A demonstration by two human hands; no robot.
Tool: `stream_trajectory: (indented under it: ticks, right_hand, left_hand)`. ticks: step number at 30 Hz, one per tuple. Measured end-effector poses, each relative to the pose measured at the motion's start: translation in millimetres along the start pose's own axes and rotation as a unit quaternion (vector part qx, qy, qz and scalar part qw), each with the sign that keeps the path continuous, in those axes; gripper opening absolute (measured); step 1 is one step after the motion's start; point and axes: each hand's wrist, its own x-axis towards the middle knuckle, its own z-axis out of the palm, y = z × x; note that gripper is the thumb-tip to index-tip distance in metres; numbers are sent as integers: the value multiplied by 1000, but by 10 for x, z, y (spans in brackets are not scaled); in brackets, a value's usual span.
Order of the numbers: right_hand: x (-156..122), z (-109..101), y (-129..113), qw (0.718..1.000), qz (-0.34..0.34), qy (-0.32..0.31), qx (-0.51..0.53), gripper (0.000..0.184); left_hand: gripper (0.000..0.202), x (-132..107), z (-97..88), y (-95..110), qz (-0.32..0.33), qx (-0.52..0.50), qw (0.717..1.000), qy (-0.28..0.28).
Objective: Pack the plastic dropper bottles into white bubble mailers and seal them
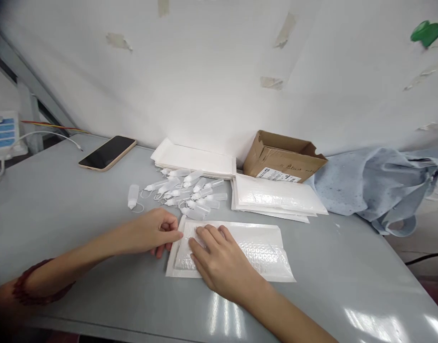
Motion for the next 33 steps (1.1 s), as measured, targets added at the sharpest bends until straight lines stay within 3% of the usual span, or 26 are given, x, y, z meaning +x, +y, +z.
stream_trajectory:
  ticks: [4, 9, 13, 15, 18, 21, 24, 26, 30, 33]
  right_hand:
    - [-8, 19, -20, 1000, -14, 0, 4, 31]
    - [-49, 73, -65, 997, -33, 59, -46, 60]
    - [-71, 106, -115, 987, -66, 79, -121, 30]
    - [-77, 123, -149, 979, -88, 104, -149, 31]
    - [-78, 162, -214, 971, -107, 151, -149, 32]
    - [-64, 204, -272, 964, -119, 202, -127, 32]
    - [-43, 218, -293, 965, -123, 209, -103, 31]
    - [-35, 202, -283, 966, -125, 205, -93, 30]
    - [-46, 117, -239, 963, -124, 215, -102, 30]
    - [-71, 31, -226, 960, -122, 227, -108, 32]
  left_hand:
    - [29, -32, 63, 47, 52, 27, 998, -8]
    - [25, -18, 116, 19, 155, 141, 977, 30]
    - [19, -13, 180, -47, 229, 246, 937, 91]
    - [20, -34, 241, -72, 284, 333, 892, 111]
    - [18, -68, 359, -99, 359, 492, 780, 142]
    - [19, -80, 478, -131, 400, 587, 679, 186]
    - [29, -100, 558, -166, 413, 622, 625, 227]
    - [37, -129, 576, -177, 404, 630, 624, 224]
    - [49, -171, 530, -147, 395, 605, 661, 202]
    - [28, -138, 471, -96, 427, 581, 660, 210]
